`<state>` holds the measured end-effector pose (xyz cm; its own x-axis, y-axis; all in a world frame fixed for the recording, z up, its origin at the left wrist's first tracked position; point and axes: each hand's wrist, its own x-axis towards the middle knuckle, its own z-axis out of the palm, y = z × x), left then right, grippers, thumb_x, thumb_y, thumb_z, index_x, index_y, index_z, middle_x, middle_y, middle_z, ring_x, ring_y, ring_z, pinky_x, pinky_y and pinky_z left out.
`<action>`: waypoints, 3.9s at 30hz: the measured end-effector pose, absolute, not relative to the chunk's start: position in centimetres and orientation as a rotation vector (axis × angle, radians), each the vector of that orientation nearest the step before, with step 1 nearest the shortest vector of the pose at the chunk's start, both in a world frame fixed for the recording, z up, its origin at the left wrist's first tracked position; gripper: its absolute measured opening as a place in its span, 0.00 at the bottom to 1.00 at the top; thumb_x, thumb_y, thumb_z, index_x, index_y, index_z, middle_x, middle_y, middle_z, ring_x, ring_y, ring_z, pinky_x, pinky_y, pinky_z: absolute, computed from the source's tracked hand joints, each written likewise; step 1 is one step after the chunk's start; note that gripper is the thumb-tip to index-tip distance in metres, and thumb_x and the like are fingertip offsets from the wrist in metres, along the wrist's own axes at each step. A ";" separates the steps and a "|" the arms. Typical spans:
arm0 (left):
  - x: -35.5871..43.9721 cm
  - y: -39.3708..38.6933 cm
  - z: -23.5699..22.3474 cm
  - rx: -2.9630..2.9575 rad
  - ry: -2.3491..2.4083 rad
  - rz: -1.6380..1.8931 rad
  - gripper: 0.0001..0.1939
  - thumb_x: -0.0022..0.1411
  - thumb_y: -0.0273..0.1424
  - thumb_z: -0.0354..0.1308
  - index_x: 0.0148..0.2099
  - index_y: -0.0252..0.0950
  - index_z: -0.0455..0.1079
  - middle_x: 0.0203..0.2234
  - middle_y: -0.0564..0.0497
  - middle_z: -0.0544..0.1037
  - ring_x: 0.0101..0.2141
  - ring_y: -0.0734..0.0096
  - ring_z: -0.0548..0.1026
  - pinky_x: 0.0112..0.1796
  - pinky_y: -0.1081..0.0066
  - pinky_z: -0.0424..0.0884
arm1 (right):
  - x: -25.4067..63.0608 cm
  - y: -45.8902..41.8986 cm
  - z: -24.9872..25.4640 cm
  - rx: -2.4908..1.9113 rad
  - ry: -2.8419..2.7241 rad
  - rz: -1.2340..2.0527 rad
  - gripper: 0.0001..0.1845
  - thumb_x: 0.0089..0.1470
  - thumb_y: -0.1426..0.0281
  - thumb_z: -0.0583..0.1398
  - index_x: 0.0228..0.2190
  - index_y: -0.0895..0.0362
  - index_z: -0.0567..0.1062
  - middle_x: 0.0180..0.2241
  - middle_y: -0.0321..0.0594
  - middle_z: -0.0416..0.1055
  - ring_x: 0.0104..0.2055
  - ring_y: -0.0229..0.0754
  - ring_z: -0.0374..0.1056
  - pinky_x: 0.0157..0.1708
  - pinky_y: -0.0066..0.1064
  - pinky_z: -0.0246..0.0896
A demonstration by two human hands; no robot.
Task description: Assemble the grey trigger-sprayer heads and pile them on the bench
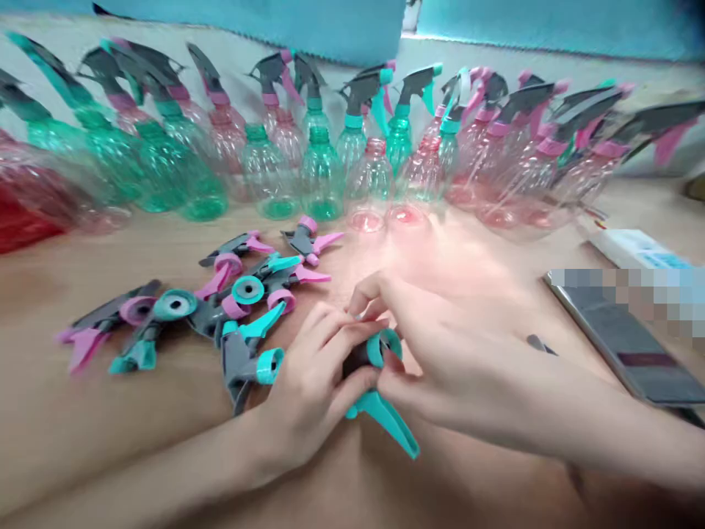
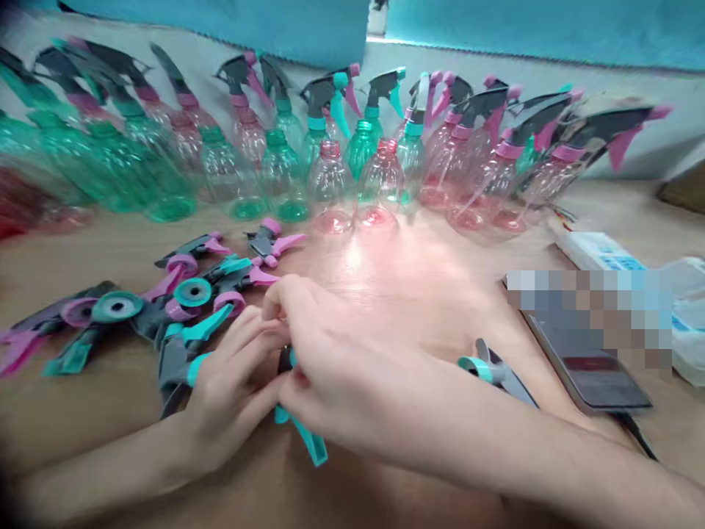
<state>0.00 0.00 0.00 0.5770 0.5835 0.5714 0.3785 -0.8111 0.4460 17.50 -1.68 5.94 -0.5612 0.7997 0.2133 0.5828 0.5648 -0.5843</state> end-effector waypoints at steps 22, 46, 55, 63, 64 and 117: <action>0.0 -0.3 0.4 2.303 0.954 0.983 0.18 0.58 0.28 0.62 0.50 0.40 0.66 0.33 0.54 0.68 0.35 0.72 0.64 0.35 0.73 0.63 | 20.0 0.9 6.1 -1.462 -2.168 1.124 0.11 0.56 0.62 0.57 0.37 0.56 0.70 0.29 0.35 0.74 0.30 0.36 0.69 0.26 0.27 0.60; 0.0 -0.2 0.2 2.116 0.894 1.001 0.16 0.59 0.28 0.60 0.50 0.41 0.66 0.33 0.54 0.68 0.30 0.75 0.68 0.26 0.79 0.69 | 19.9 1.0 7.2 -1.205 -2.091 1.063 0.05 0.48 0.67 0.64 0.27 0.55 0.74 0.28 0.31 0.75 0.31 0.34 0.70 0.32 0.27 0.65; 0.0 -0.2 0.1 2.101 0.893 0.980 0.19 0.58 0.25 0.60 0.51 0.41 0.65 0.33 0.54 0.68 0.30 0.77 0.69 0.27 0.81 0.69 | 21.0 1.4 8.6 -1.179 -2.230 0.940 0.02 0.50 0.69 0.62 0.30 0.53 0.76 0.31 0.32 0.75 0.31 0.35 0.70 0.30 0.27 0.65; 0.1 -0.4 0.4 2.113 0.896 1.000 0.16 0.58 0.26 0.61 0.49 0.39 0.66 0.32 0.55 0.68 0.29 0.78 0.68 0.26 0.82 0.68 | 20.8 1.3 7.8 -1.222 -2.327 1.108 0.08 0.52 0.66 0.61 0.35 0.54 0.74 0.35 0.33 0.75 0.33 0.35 0.69 0.29 0.26 0.63; 0.1 -0.4 0.4 2.111 0.896 0.997 0.16 0.58 0.26 0.61 0.49 0.39 0.66 0.32 0.55 0.68 0.29 0.78 0.69 0.26 0.82 0.68 | 20.8 1.3 7.7 -1.214 -2.318 1.135 0.09 0.52 0.66 0.61 0.36 0.55 0.73 0.35 0.34 0.75 0.33 0.35 0.69 0.29 0.27 0.63; -0.1 -0.2 0.4 2.145 0.850 1.010 0.10 0.61 0.32 0.58 0.45 0.38 0.66 0.30 0.54 0.68 0.28 0.76 0.68 0.26 0.79 0.66 | 19.3 -0.9 6.9 -1.193 -2.482 0.458 0.29 0.51 0.70 0.59 0.53 0.51 0.58 0.39 0.35 0.72 0.36 0.39 0.67 0.29 0.29 0.58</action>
<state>-0.05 -0.24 0.36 0.5024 0.7546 0.4221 0.2869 -0.6060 0.7419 19.32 -0.95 6.92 -0.5849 0.7933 0.1689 0.6808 0.5934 -0.4294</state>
